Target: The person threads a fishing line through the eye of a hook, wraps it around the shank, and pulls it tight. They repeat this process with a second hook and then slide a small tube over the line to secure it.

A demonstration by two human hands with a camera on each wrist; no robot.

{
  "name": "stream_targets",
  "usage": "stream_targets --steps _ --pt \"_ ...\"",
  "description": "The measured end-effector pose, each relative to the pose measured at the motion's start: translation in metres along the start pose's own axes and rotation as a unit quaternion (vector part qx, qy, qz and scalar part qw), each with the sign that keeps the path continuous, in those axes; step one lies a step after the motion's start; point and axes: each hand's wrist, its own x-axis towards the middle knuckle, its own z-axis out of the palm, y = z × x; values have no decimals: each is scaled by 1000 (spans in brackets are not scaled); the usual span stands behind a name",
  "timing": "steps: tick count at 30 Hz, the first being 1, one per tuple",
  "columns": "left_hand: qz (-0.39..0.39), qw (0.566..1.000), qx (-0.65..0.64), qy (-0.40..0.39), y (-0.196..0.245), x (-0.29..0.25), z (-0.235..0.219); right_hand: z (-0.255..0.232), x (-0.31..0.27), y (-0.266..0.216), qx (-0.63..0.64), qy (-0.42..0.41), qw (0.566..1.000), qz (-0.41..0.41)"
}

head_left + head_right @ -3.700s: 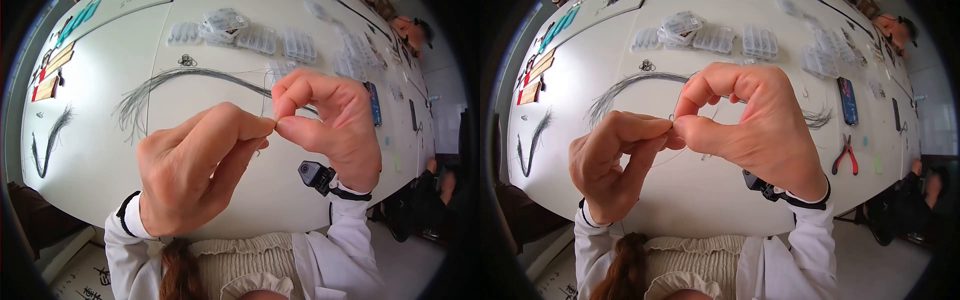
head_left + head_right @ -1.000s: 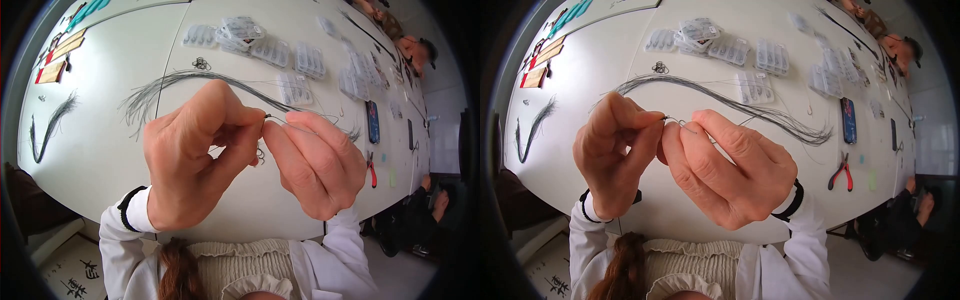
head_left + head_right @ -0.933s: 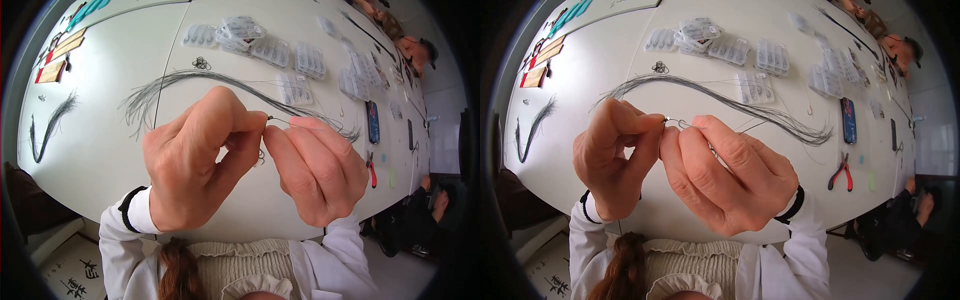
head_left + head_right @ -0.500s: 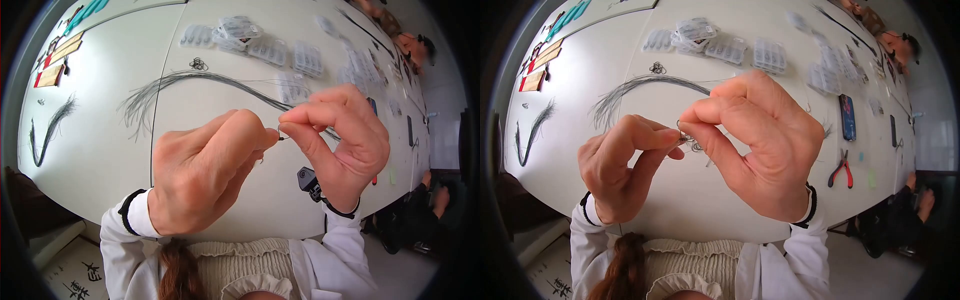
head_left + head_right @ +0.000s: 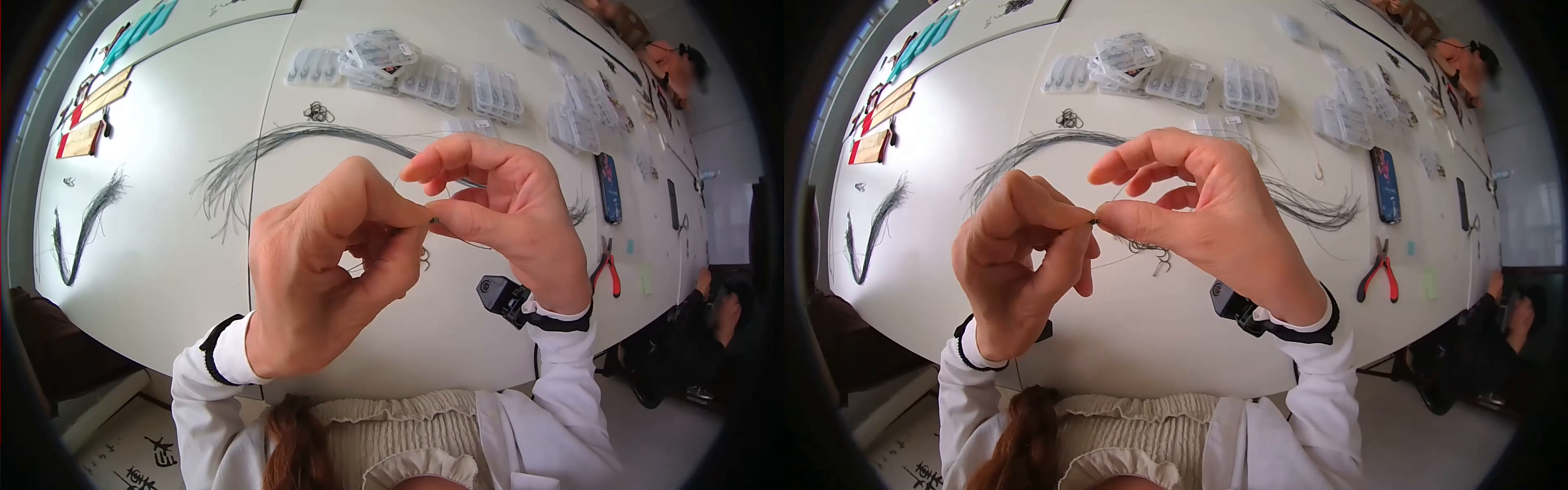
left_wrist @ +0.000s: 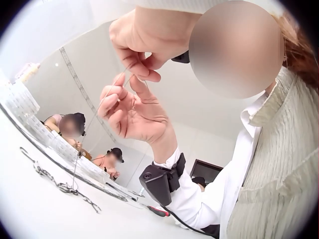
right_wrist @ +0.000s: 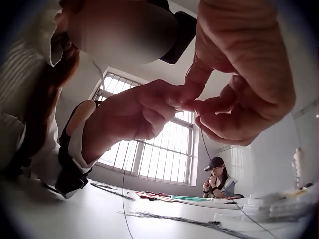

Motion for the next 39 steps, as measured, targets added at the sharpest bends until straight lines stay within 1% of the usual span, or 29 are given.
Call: stream_targets --steps 1,2,3,4,5,6,8,10,14,17,19,21,24,26,29,31,32,34,37,38,39 --pt "4 1000 23 12 1 0 0 0 -1 -3 -72 40 994 -69" --pt "7 999 46 26 2 -1 0 0 -2 -5 -143 78 977 -136" --pt "7 998 47 29 1 -1 -1 -4 -6 -9 -206 64 960 -177" --pt "28 997 65 34 0 -1 -1 -1 -8 -10 -206 62 960 -177" --pt "49 995 82 38 -1 -1 -1 3 -10 -11 -240 69 946 -207" --pt "48 995 81 38 0 -2 -1 6 -12 -10 -274 77 929 -236" --pt "72 991 111 34 1 -2 0 7 -12 -7 -265 80 932 -233" --pt "80 989 122 32 1 -3 1 6 -11 -4 -200 73 955 -209" --pt "108 981 158 22 -2 -3 1 8 -11 -4 -190 76 960 -190" --pt "107 982 155 19 -1 -3 1 11 -12 -5 -165 91 967 -170" --pt "112 980 161 20 -2 -3 1 12 -13 -8 -119 91 981 -126" --pt "117 979 168 21 -2 -3 1 12 -13 -8 -112 89 982 -124" --pt "108 984 141 18 -2 -2 1 10 -13 -7 -111 84 983 -121" --pt "68 990 121 17 -1 -3 2 10 -13 -7 -115 82 983 -120" --pt "45 993 103 18 -1 -3 3 10 -13 -6 -105 88 984 -110" --pt "35 996 80 16 -1 -2 4 8 -13 -4 -163 82 972 -147" --pt "26 998 58 14 -1 -2 4 6 -13 -4 -163 82 972 -146" --pt "13 999 35 15 -2 -1 5 4 -13 -3 -245 75 946 -198" --pt "-6 1000 1 28 -1 -1 5 4 -13 -3 -241 82 944 -208" --pt "-13 999 -10 39 -1 -1 5 6 -14 -6 -242 81 944 -208" --pt "-13 999 -10 40 -1 -1 5 10 -14 -11 -170 81 970 -152"
